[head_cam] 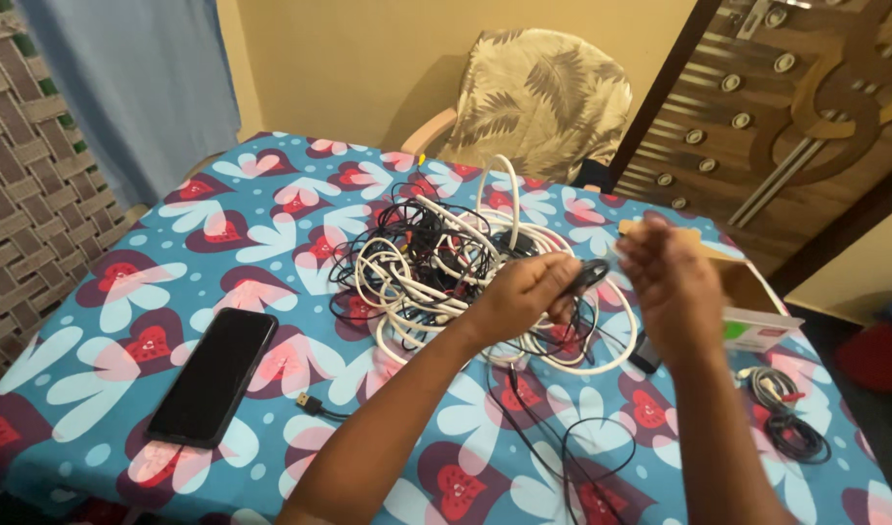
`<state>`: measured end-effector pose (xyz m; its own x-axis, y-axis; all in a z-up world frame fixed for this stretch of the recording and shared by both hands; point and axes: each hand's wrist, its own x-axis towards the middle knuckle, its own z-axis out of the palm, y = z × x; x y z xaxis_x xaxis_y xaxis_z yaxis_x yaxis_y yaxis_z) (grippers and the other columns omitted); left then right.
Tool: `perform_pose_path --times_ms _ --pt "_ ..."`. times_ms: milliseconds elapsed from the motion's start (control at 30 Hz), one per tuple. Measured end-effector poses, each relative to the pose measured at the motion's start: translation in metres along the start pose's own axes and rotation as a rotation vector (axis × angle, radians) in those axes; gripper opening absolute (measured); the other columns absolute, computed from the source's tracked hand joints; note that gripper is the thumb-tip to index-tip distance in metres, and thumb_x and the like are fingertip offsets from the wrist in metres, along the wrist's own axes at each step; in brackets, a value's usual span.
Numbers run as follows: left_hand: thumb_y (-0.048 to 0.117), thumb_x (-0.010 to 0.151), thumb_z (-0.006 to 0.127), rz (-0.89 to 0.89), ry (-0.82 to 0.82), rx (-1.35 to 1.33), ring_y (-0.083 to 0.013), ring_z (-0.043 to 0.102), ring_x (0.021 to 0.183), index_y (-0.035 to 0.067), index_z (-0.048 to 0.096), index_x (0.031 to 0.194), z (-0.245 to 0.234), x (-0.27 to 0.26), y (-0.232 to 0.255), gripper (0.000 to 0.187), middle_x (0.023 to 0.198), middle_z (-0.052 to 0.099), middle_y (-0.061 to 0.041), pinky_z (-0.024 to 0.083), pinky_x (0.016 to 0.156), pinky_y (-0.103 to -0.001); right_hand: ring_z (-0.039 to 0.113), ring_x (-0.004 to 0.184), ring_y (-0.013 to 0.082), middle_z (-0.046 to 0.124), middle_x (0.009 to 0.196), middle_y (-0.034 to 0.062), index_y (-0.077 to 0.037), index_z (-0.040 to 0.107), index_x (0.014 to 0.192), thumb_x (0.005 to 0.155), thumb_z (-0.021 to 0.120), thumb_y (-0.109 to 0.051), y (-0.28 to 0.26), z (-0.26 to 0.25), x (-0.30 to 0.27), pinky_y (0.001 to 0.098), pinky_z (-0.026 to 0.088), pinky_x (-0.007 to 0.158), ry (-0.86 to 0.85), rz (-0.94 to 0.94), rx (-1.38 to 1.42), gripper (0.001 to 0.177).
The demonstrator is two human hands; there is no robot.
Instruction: The person untangles a pile of mixed cables on a table, separates them by type, and coils each one neatly. They handle black and white power cords, USB cables, and audio cables, placing the coiled bundles aside as they finish each one.
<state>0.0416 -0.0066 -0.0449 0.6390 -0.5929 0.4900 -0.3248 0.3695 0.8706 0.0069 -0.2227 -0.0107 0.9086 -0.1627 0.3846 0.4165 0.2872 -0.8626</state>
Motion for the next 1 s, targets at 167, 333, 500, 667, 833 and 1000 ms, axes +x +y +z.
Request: perform_pose_path --times_ms 167,333,500,667,833,1000 --pt "0.037 0.115 0.042 -0.114 0.017 -0.441 -0.01 0.053 0.068 0.0 0.059 0.096 0.001 0.009 -0.024 0.044 0.071 0.049 0.001 0.048 0.067 -0.024 0.058 0.117 0.0136 0.061 0.126 0.0053 -0.003 0.037 0.152 0.093 0.061 -0.002 0.034 0.013 -0.045 0.0287 0.046 0.102 -0.312 -0.107 -0.543 0.064" --pt "0.036 0.116 0.043 -0.193 -0.026 -0.728 -0.0106 0.055 0.071 0.001 0.058 0.099 0.011 0.002 -0.023 0.041 0.072 0.05 0.002 0.047 0.065 -0.024 0.068 0.098 0.0119 0.07 0.108 0.0037 0.002 0.055 0.139 0.097 0.057 0.0 0.06 0.012 -0.054 0.028 0.054 0.09 -0.119 -0.224 -0.738 0.042" --pt "0.037 0.115 0.043 -0.139 0.039 -0.767 -0.0123 0.061 0.077 0.002 0.057 0.104 0.018 0.004 -0.03 0.04 0.078 0.057 0.0 0.052 0.07 -0.025 0.06 0.084 0.0086 0.065 0.101 0.0023 0.001 0.057 0.139 0.112 0.048 -0.015 0.09 -0.009 -0.057 0.0252 0.05 0.078 -0.1 -0.097 -0.255 0.033" --pt "0.037 0.112 0.045 -0.049 0.255 -0.793 -0.0142 0.067 0.085 0.004 0.058 0.113 0.004 0.013 -0.046 0.035 0.086 0.064 -0.002 0.056 0.078 -0.027 0.059 0.057 0.0156 0.065 0.071 0.0121 -0.01 0.061 0.134 0.105 0.051 -0.022 0.111 0.007 -0.074 0.0324 0.046 0.054 -0.078 0.251 -0.8 0.034" --pt "0.041 0.111 0.044 0.046 0.39 -0.022 -0.0156 0.069 0.079 0.003 0.061 0.103 -0.018 0.016 -0.056 0.042 0.081 0.07 -0.004 0.056 0.076 -0.03 0.065 0.074 0.0266 0.067 0.085 0.0148 -0.007 0.063 0.131 0.101 0.058 -0.014 0.086 0.025 -0.09 0.0372 0.053 0.064 -0.178 -0.398 -1.114 0.031" --pt "0.043 0.107 0.047 -0.056 0.127 0.522 -0.0157 0.069 0.074 0.003 0.062 0.101 -0.005 0.01 -0.064 0.042 0.078 0.07 -0.007 0.054 0.069 -0.032 0.07 0.077 0.0259 0.072 0.089 0.0124 -0.007 0.07 0.107 0.094 0.072 -0.011 0.061 0.025 -0.091 0.0365 0.055 0.066 -0.065 -0.606 -1.188 0.014"
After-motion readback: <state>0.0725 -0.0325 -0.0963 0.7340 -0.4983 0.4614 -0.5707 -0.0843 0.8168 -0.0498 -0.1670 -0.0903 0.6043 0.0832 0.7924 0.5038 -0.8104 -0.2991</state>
